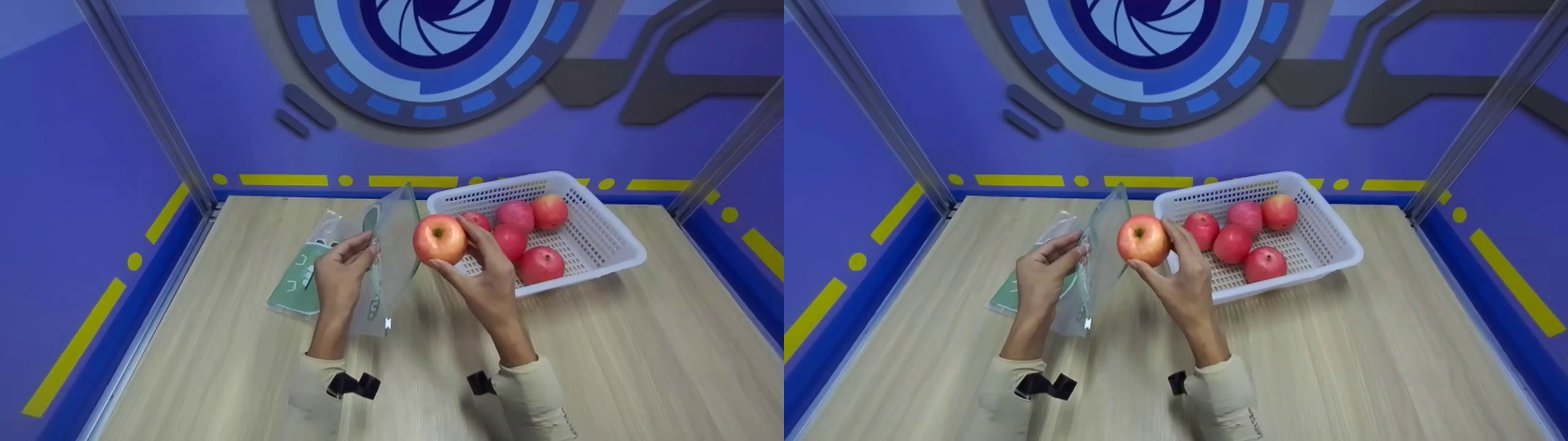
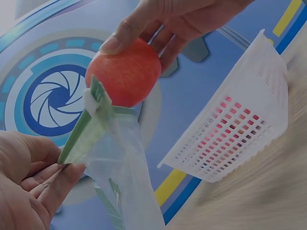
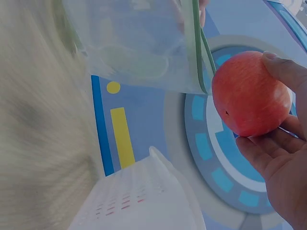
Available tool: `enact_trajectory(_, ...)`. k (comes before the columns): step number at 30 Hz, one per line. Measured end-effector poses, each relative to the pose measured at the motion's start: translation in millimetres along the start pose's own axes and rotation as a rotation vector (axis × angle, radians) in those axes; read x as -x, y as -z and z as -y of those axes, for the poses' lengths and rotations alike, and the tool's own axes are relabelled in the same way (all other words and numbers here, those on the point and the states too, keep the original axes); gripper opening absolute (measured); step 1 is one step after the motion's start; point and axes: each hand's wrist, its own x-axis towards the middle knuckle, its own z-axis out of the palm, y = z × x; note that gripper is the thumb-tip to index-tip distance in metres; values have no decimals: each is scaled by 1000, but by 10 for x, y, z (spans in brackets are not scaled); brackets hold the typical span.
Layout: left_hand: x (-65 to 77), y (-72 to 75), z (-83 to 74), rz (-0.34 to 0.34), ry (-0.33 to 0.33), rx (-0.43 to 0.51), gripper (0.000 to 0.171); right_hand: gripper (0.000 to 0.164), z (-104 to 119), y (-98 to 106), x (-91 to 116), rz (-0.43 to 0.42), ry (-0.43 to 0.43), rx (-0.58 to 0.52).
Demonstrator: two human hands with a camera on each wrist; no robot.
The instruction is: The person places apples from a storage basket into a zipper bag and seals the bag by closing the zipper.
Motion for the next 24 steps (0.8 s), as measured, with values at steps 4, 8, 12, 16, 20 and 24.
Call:
enact_trajectory(4,12,-9,-4,-3,-2,-10,23,79,16,-49,19,19,7,1)
enact_trajectory(8,21,-26,-18,-8,17,-12,23,79,14,-89,44,44,-8,35)
enact_trajectory(12,32,-37,-43,-19,29,-4,23,78,2,-127,64,66,-13,43)
enact_trajectory(16,36,-46,-72,-23,47,9,24,77,-13,-157,75,85,3,52)
enact_trajectory(20,34,-50,-96,-9,88,39,25,78,-33,-178,90,105,13,77)
enact_trajectory(24,37,-45,-109,-2,128,74,25,79,-40,-199,98,115,22,109)
